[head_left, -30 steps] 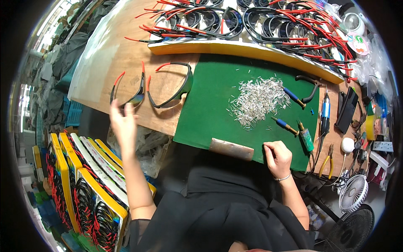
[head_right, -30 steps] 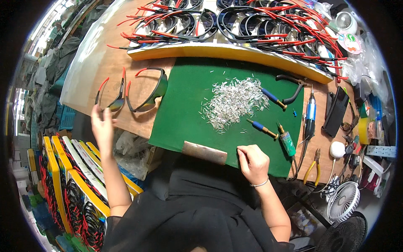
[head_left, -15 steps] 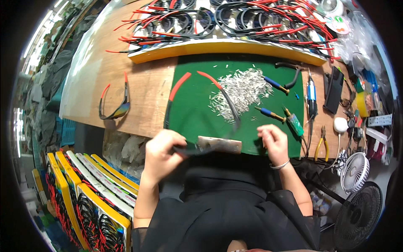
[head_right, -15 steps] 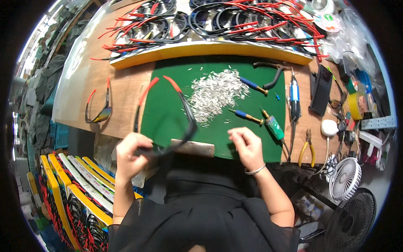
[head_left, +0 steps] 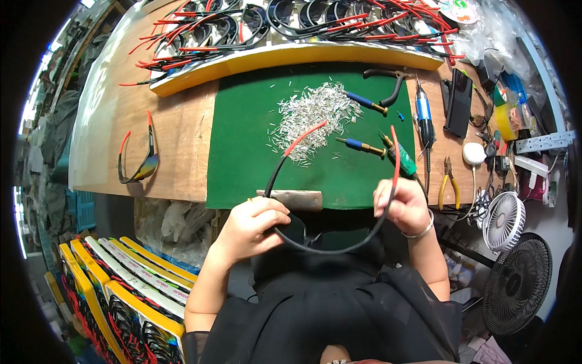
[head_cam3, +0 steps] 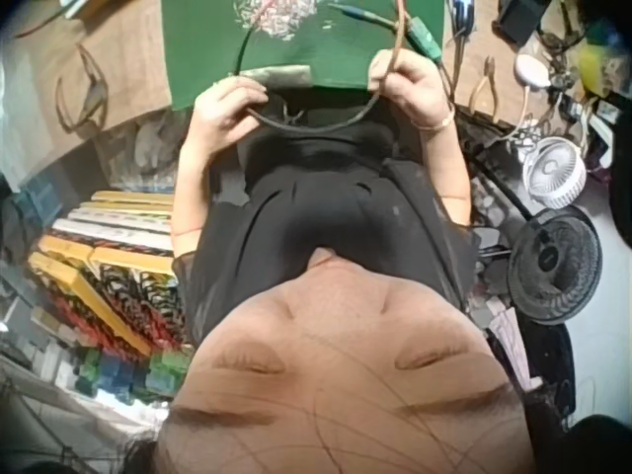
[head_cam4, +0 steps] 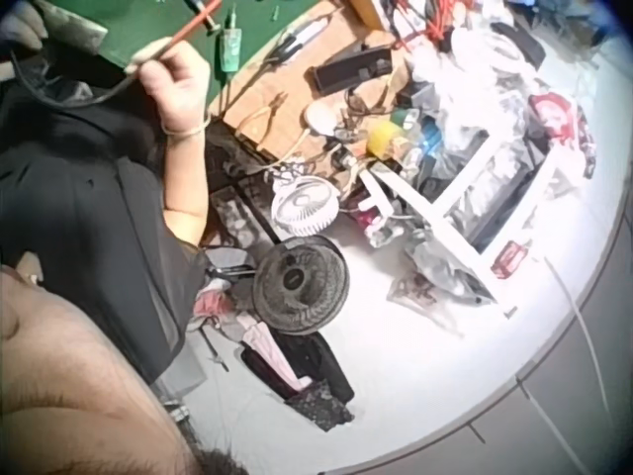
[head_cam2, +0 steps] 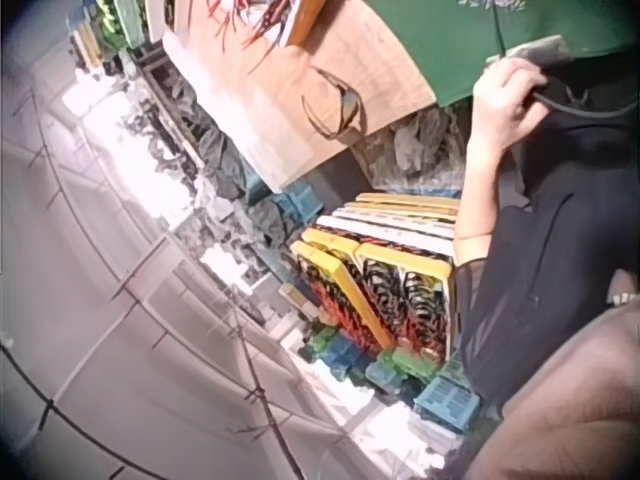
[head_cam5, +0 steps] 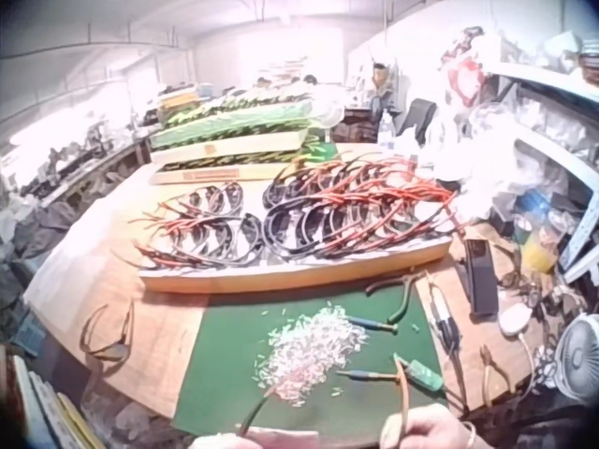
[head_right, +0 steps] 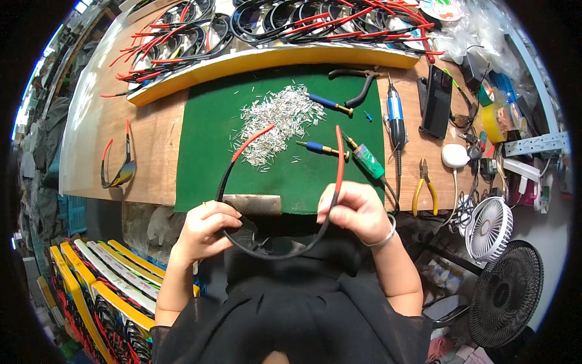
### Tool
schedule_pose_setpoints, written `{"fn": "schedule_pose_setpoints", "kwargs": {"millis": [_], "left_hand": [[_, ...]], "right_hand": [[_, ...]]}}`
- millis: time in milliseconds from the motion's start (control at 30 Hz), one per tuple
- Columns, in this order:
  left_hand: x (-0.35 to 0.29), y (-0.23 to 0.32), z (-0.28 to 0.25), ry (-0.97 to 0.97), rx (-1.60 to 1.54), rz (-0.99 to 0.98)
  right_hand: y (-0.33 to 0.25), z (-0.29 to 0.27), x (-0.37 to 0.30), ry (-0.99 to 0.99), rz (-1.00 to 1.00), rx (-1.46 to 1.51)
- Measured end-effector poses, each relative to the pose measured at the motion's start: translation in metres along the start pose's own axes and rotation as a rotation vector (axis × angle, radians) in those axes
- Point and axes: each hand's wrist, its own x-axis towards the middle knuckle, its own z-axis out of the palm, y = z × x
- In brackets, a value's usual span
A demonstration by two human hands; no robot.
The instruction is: The person assembles sunglasses by inserting small metal pins into the frame arms using a blue-handled tool. They repeatedly pick up sunglasses from a tray, insert pins into both arms, and place the finished units back into the tray.
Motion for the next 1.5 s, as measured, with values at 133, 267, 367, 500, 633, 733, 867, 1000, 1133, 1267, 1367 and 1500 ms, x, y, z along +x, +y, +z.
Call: {"fn": "schedule_pose_setpoints", "kwargs": {"millis": [133, 267, 367, 500, 633, 733, 867, 1000, 1133, 1267, 1367, 1500], "left_hand": [[0.001, -0.001, 0.001, 0.066, -0.231, 0.007], [0.01, 0.009, 0.048, 0.441, -0.944, -0.61], [0.031, 0.022, 0.061, 0.322, -1.438, -0.849], [0.032, 0.025, 0.071, 0.248, -1.509, -0.905], [0.033, 0.026, 0.079, 0.047, -1.583, -0.974], [0.037, 0.028, 0.084, 0.049, -1.552, -0.948], [0.04, 0.029, 0.083, -0.001, -1.381, -0.935], [0.032, 0.026, 0.089, -0.126, -1.5, -0.957], [0.02, 0.016, 0.101, -0.18, -1.707, -1.002], [0.009, 0.014, 0.101, -0.127, -1.801, -1.283], [0.016, 0.011, 0.1, -0.078, -1.81, -1.42], [0.016, 0.007, 0.096, -0.102, -1.793, -1.477]], "right_hand": [[-0.016, 0.023, -0.005, -0.131, -0.103, -0.123], [-0.027, 0.05, 0.01, -0.428, -0.257, -0.422], [-0.016, 0.06, 0.008, -0.568, -0.299, -0.404], [-0.029, 0.042, 0.013, -0.604, -0.179, -0.451], [-0.026, 0.034, 0.027, 0.156, -0.159, -0.94], [-0.012, 0.041, 0.042, -0.007, -0.45, -1.145], [-0.006, 0.036, 0.04, 0.012, -0.418, -1.062], [-0.005, 0.024, 0.049, 0.163, -0.302, -0.915], [0.01, 0.017, 0.048, 0.113, -0.215, -0.952], [0.012, -0.01, 0.056, 0.163, -0.192, -1.35], [0.024, -0.026, 0.072, 0.223, -0.283, -1.688], [0.044, -0.028, 0.074, 0.199, -0.132, -1.844]]}}
